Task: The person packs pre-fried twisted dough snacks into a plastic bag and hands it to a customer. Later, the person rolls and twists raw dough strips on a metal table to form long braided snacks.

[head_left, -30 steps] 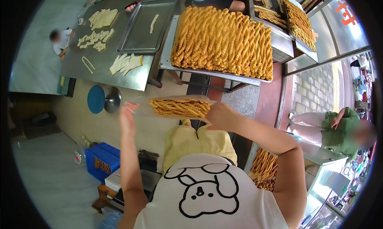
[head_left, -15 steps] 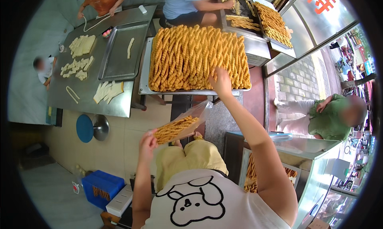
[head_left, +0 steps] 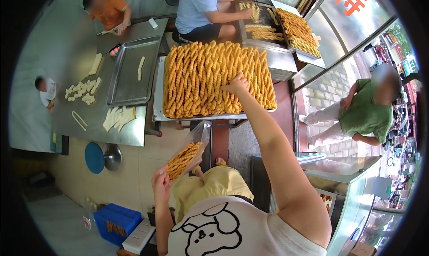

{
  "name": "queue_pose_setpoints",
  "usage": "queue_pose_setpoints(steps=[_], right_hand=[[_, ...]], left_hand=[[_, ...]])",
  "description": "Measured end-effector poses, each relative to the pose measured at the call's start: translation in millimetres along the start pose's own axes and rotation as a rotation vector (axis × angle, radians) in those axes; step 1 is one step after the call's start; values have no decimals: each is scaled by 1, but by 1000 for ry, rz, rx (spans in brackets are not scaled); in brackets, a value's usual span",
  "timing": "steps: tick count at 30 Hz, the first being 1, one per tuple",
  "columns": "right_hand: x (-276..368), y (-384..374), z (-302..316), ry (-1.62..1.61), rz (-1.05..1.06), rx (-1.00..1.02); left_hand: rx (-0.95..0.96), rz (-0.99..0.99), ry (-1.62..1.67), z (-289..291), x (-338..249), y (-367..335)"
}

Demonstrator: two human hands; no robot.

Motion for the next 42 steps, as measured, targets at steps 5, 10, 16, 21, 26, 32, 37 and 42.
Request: queue_pose_setpoints(steps=[5,10,16,21,26,32,37,42], right_hand=[[-11,3,1,-47,46,-86],[-34,13,4,-283,223,-392],[-176,-1,87,-549,125,-623],[-273,39,211,-601,-128,-597],[-302,90,280,-821,-36,-564],[-299,101,239,-730,81,-528],[-280,98,62,-858,154,-341],[-242,155,-124,-870,63,6]], left_hand=[[-20,-31,3,5,-3,-5],[-2,-43,-20,6,-11,-8],[106,12,-102,-15,6,-28],[184,71,-144,-27,18,-34],[275,109,-183,-52,29,-43],[323,141,-239,-68,35,-41],[339,172,-218,-84,40,-34],[343,182,-246,-103,39,-23]])
Point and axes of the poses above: each hand's wrist, its own y-axis away from the middle knuckle, its own z-axis out of the back of the hand, x = y × z, the point moved 10 cm from there along -y, towards the middle knuckle, and after that the axes turned 7 degrees about z, right-handed, at the moved point
